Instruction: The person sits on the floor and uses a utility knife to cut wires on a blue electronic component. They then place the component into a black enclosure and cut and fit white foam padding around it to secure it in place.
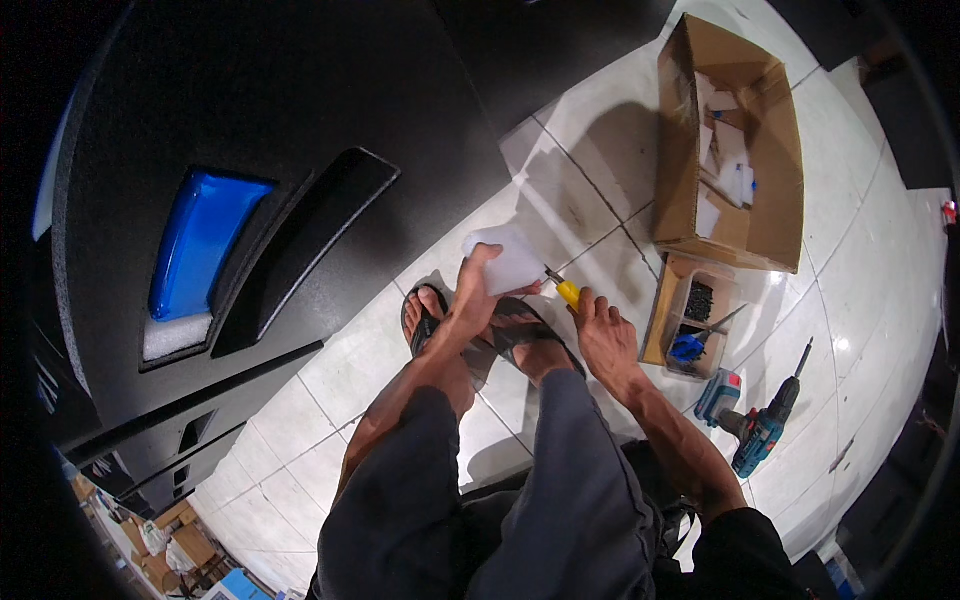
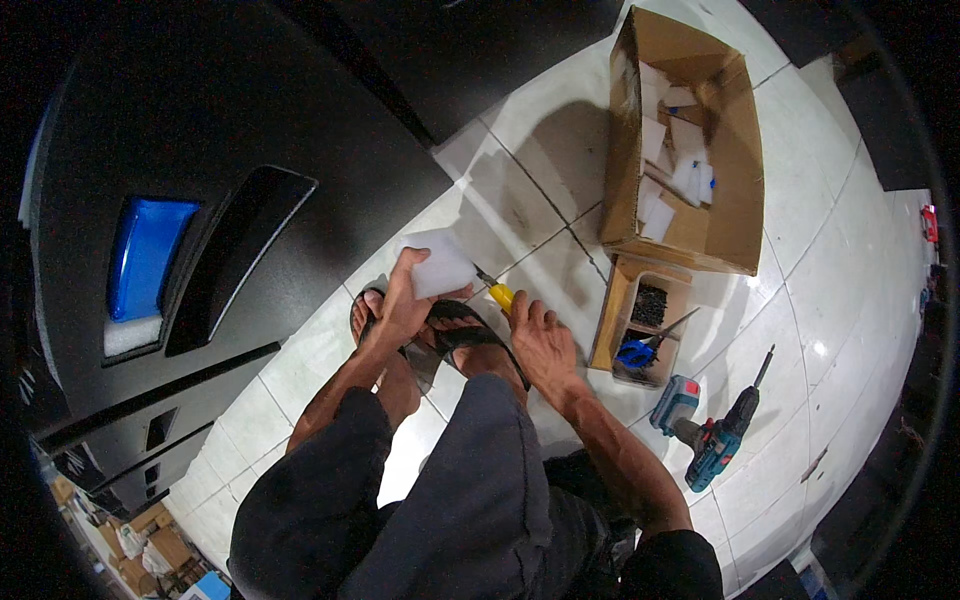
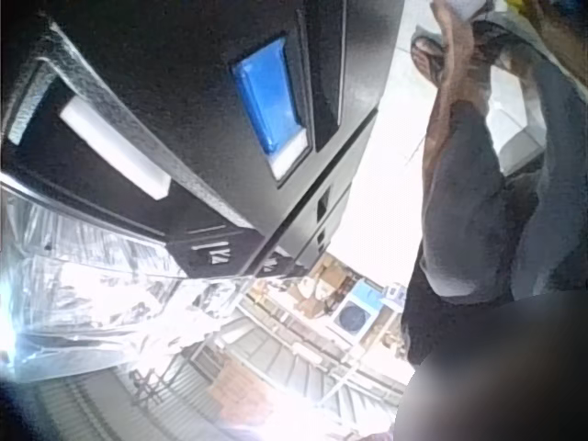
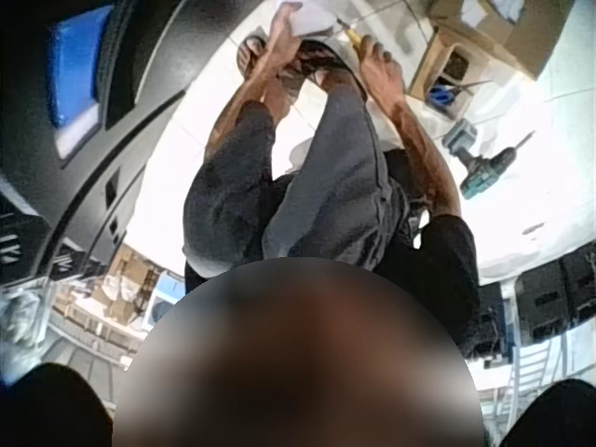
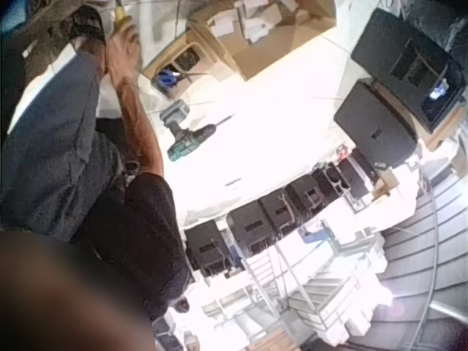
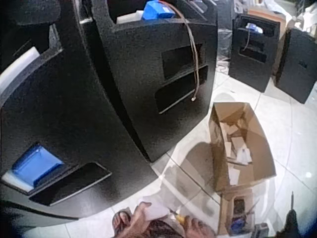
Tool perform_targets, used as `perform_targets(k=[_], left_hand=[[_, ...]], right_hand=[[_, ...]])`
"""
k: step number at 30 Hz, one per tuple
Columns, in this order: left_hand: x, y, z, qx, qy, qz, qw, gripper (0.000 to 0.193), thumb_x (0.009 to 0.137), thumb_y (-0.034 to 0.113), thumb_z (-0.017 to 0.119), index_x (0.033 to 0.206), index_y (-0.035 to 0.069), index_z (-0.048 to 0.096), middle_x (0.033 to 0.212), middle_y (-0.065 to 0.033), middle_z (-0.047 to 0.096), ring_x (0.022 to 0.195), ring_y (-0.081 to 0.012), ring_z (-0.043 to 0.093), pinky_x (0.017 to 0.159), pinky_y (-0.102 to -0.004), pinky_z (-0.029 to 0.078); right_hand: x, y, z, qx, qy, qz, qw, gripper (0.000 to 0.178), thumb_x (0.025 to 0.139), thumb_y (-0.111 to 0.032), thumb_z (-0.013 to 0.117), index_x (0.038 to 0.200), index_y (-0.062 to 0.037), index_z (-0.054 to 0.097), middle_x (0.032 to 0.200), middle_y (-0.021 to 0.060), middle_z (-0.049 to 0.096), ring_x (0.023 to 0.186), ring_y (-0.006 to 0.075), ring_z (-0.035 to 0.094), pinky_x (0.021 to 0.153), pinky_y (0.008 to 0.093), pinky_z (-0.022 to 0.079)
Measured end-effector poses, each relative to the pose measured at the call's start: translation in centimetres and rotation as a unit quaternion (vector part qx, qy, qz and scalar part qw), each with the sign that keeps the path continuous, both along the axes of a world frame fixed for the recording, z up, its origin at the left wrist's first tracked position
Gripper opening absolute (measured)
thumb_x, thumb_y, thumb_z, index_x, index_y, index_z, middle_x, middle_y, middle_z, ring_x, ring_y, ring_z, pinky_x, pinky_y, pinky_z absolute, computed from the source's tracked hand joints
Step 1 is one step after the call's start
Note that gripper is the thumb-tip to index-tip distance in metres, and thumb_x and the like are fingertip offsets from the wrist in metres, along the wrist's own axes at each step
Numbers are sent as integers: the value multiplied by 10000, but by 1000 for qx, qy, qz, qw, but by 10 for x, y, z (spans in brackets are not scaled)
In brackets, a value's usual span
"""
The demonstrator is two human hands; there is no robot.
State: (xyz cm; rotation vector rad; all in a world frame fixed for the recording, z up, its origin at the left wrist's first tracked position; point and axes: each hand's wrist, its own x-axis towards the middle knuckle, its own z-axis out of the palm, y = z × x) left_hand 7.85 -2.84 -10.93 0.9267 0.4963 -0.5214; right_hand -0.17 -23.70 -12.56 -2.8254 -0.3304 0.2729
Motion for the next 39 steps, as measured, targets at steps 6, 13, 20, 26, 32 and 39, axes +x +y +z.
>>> perform_targets(k=[6,13,20,26,32,39], left_hand=[[4,4,19,-27,33,-13,999,650,854,394,555,1283,-83,446,1081,-254,610,932,-419,642,857,-539,522],[-6,-6,-4,60,-5,-155,986,601,879,345,639,1330,-10,460,1156,-161,608,1024,-265,631,862,-383,531],[-15,-6,-4,94,-151,-167,970,677,913,428,616,1444,69,398,1257,-136,578,1158,-247,578,967,-367,486],[-10,4,-2,-120,-125,-134,976,778,969,660,339,1457,55,374,1232,-214,599,1111,-336,622,924,-438,526],[1,1,2,-156,-83,-137,975,812,969,698,174,1457,81,373,1167,-214,641,1077,-337,638,873,-464,538],[-1,8,22,1,-170,-109,979,714,991,580,417,1509,102,300,1397,-119,476,1230,-251,525,1002,-418,463]], right_hand=[[4,-29,1,-6,-48,-88,995,316,991,-298,542,1173,-40,522,814,133,596,734,304,649,547,414,533],[28,15,43,520,112,-272,802,366,864,-209,765,1059,-19,521,799,76,566,692,195,588,620,359,471],[43,11,58,565,202,-321,732,306,842,-125,770,1002,-13,535,697,7,534,502,92,522,410,247,405],[87,-88,102,427,-130,-426,787,233,879,-193,735,916,-60,547,630,3,540,512,110,553,456,254,443],[99,-168,87,88,-307,-441,838,335,948,-285,650,979,30,542,747,105,574,642,217,557,608,362,469],[25,-33,20,81,-44,-350,932,253,982,-254,562,1163,-77,544,884,254,658,797,448,646,665,495,501]])
